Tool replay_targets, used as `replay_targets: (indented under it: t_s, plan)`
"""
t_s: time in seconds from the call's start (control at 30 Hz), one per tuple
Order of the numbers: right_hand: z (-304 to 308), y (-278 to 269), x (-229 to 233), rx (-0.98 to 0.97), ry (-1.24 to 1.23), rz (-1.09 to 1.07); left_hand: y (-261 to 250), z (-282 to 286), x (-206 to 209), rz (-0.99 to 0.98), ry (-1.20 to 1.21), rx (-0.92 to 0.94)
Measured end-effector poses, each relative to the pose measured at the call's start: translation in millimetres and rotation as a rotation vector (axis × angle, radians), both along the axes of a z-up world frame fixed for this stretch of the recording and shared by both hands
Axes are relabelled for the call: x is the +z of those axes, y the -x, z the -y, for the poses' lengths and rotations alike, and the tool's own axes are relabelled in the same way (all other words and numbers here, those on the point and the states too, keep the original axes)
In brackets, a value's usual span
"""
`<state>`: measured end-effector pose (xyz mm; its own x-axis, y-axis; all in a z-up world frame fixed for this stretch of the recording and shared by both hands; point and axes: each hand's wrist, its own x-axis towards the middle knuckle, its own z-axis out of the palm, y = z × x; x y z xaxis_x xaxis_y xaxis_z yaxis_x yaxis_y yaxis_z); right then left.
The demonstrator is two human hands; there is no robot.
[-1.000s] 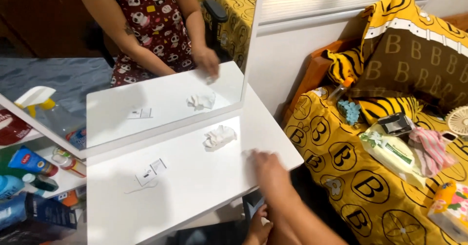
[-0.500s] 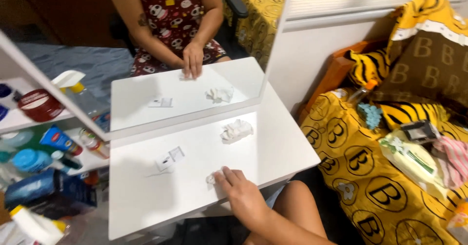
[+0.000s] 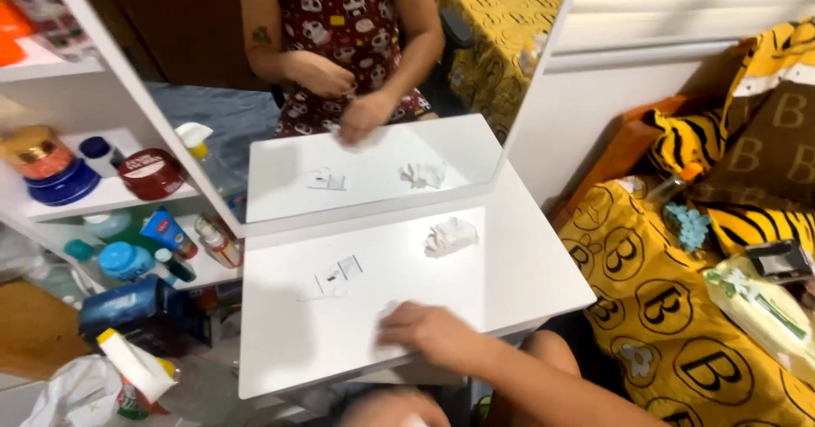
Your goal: Cleaning a vanity mirror and organizing various cosmetic bottles and jars on a shelf.
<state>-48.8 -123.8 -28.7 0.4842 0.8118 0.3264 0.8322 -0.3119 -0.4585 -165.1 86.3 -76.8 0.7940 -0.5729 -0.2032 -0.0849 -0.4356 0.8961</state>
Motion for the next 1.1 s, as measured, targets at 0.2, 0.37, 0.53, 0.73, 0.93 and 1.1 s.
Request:
replay_targets:
  t_s: [0.2,0.37,0.53,0.73,0.93,1.1]
  plan:
    - [16,-54,5,-0.398,-0.081,-0.451,-80,-15,47,0.570,-0.514,0.674]
    - [-36,-99,21,-0.522,-0.324,-0.537,-101,4,33,0.438,-0.676,0.602]
    - [-105,-146,-9,-0.601,-0.170,-0.065,-95,33,33,0.504,-0.532,0.407]
    - [-151,-157,-66,-0.569,0.033,0.044,-87,53,14,0.684,-0.289,0.591]
    - [-159,-58,-26,-0.293,0.229,0.168,-38,31,-39,0.811,-0.533,0.271]
    - [-129,-3,-12,-0.090,0.124,0.111,-2,8,-38,0.434,-0.514,0.041]
